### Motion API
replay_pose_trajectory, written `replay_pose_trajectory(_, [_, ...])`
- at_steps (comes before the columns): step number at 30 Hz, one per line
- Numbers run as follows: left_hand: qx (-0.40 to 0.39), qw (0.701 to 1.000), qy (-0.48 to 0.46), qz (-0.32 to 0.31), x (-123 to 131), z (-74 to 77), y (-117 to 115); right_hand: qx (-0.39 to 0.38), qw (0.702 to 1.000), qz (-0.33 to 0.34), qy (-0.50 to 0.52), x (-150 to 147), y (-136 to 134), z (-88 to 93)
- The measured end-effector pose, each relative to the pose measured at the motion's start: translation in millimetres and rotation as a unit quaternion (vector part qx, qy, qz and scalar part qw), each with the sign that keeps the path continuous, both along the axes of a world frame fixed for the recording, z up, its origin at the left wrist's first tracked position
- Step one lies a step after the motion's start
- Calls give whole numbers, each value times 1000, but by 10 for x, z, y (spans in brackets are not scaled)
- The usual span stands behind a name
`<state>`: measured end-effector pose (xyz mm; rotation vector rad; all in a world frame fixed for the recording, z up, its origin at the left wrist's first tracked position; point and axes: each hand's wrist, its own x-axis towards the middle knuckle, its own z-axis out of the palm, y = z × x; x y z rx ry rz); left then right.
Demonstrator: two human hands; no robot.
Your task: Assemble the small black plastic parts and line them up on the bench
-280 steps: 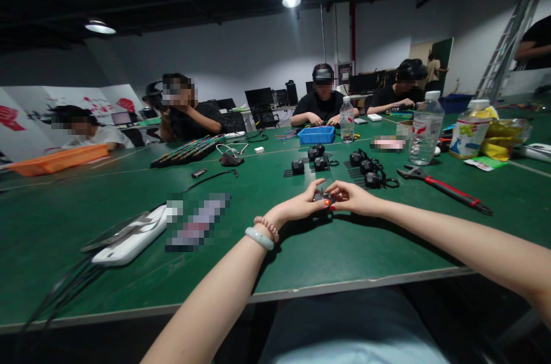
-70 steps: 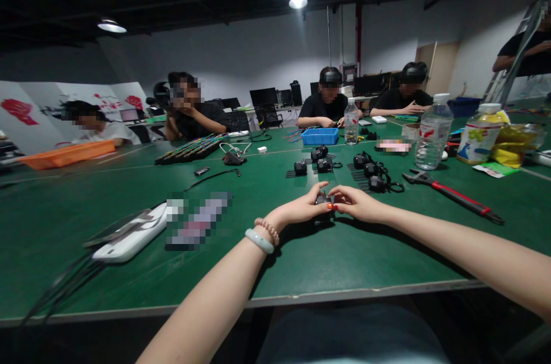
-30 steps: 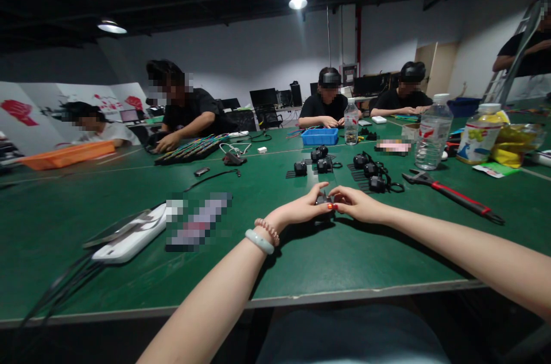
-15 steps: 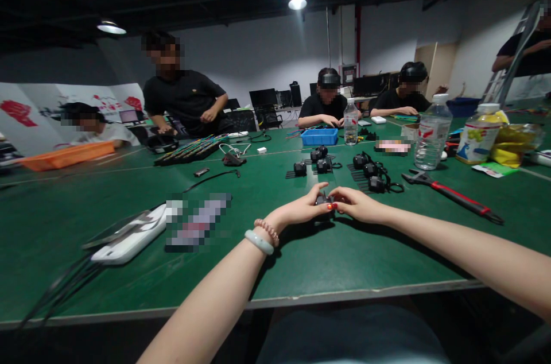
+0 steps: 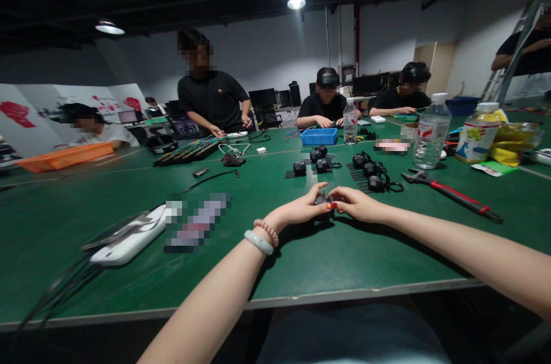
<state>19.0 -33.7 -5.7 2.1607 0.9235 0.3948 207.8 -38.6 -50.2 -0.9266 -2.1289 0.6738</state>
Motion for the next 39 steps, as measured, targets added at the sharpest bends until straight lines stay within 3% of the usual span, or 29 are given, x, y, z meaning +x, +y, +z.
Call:
replay_pose_trajectory(8, [1, 1000, 1, -4, -3, -5, 11, -15, 1000, 0, 24, -10, -5, -15])
replay_pose_trajectory(15, [1, 1000, -10, -16, -2, -16, 23, -28, 997, 40, 66, -13, -33, -47])
replay_pose_trajectory(39, [-4, 1000, -2, -17, 13, 16, -4, -3, 998, 33, 45, -10, -19, -46])
